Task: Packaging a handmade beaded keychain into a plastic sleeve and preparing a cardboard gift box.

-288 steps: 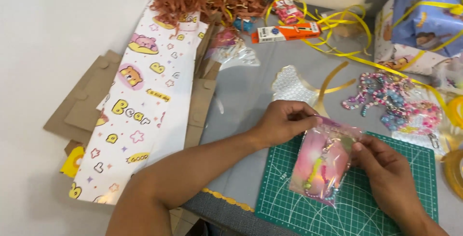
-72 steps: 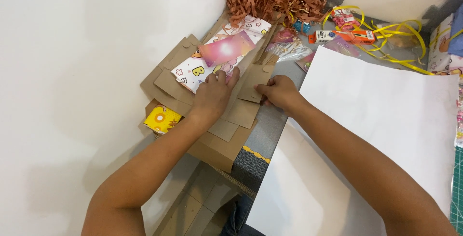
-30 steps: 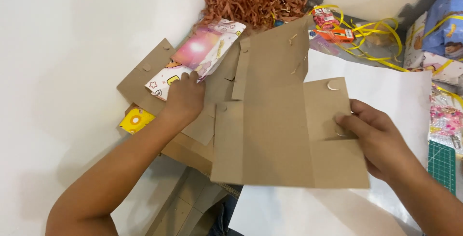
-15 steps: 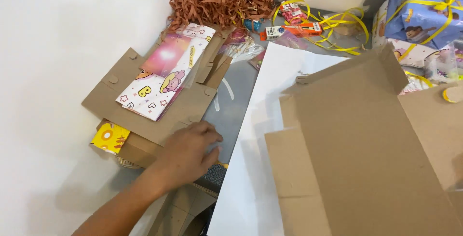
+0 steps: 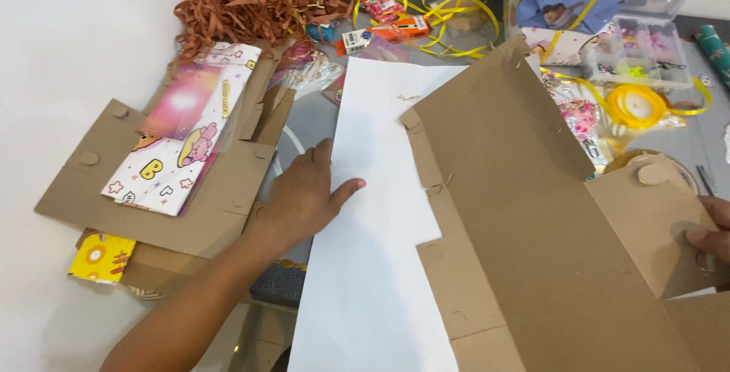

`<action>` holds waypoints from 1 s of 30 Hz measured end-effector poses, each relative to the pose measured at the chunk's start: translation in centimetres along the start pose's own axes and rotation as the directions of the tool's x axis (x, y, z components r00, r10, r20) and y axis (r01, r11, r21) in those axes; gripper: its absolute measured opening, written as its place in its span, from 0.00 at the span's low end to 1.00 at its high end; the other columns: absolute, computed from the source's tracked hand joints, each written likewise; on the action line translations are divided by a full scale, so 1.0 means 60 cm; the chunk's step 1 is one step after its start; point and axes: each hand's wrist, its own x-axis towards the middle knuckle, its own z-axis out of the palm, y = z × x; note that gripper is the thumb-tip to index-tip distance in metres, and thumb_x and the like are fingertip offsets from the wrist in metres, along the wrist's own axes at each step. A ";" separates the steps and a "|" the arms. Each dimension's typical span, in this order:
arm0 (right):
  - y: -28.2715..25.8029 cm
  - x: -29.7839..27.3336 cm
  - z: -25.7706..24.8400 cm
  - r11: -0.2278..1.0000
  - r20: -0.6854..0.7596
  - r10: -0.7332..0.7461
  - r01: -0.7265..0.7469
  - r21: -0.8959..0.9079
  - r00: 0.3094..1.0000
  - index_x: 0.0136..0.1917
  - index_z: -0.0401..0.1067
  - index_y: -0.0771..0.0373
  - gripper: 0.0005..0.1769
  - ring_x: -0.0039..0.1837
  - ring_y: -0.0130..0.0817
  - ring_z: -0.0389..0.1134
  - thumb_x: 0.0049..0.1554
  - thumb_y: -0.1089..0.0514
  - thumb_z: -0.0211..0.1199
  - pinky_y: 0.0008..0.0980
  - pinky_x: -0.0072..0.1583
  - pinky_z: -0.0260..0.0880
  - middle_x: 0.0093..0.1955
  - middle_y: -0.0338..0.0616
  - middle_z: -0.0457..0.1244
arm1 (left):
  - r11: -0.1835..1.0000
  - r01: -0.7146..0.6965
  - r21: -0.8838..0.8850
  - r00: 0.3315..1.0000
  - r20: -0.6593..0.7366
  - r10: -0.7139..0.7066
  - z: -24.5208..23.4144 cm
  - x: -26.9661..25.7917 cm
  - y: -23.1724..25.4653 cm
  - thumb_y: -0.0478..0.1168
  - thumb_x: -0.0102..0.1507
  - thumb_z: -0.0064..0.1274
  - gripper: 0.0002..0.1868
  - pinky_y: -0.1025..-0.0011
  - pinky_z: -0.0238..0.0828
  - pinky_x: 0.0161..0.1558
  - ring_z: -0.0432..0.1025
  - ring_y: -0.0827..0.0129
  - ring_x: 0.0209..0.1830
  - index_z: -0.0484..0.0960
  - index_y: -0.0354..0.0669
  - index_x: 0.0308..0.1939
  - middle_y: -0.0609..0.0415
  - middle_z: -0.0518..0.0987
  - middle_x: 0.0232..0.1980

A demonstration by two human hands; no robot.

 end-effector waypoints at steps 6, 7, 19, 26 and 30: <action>0.055 -0.171 0.061 0.887 -0.078 -0.366 0.373 0.274 0.927 0.75 0.78 0.65 0.24 0.31 0.47 0.62 0.70 0.56 0.58 0.40 0.26 0.48 0.42 0.56 0.68 | 0.889 0.305 -0.340 0.950 0.179 -0.257 -0.029 0.055 0.048 0.42 0.66 0.74 0.45 0.57 0.84 0.46 0.83 0.65 0.47 0.61 0.44 0.80 0.49 0.73 0.74; 0.083 -0.157 0.055 0.888 -0.079 -0.362 0.369 0.276 0.929 0.75 0.78 0.65 0.24 0.31 0.47 0.62 0.70 0.56 0.58 0.40 0.26 0.48 0.42 0.56 0.68 | 0.890 0.304 -0.338 0.949 0.183 -0.255 -0.021 0.065 0.038 0.42 0.66 0.74 0.45 0.57 0.84 0.46 0.83 0.65 0.47 0.61 0.44 0.80 0.49 0.73 0.74; 0.221 -0.118 0.081 0.829 -0.231 -0.404 0.461 0.316 0.885 0.82 0.76 0.64 0.29 0.54 0.38 0.69 0.71 0.57 0.57 0.32 0.52 0.60 0.60 0.48 0.70 | 0.876 0.385 -0.291 0.923 0.092 -0.375 -0.001 0.170 0.010 0.66 0.67 0.63 0.44 0.49 0.73 0.66 0.76 0.52 0.76 0.69 0.51 0.81 0.58 0.79 0.80; 0.115 -0.227 0.110 0.904 -0.184 -0.258 0.304 0.301 0.949 0.88 0.69 0.70 0.28 0.60 0.63 0.69 0.79 0.63 0.50 0.55 0.58 0.61 0.63 0.69 0.69 | 0.968 0.067 -0.242 0.950 -0.280 -0.135 -0.125 0.077 -0.032 0.49 0.75 0.52 0.24 0.46 0.74 0.53 0.81 0.41 0.49 0.75 0.56 0.76 0.41 0.89 0.55; 0.115 -0.234 0.140 0.828 -0.221 -0.402 0.456 0.325 0.888 0.79 0.73 0.73 0.23 0.61 0.44 0.68 0.77 0.59 0.53 0.38 0.60 0.60 0.61 0.56 0.69 | 0.990 0.002 0.143 0.875 -0.479 0.068 -0.228 0.011 -0.106 0.42 0.83 0.50 0.19 0.31 0.70 0.46 0.77 0.25 0.48 0.79 0.37 0.75 0.33 0.87 0.58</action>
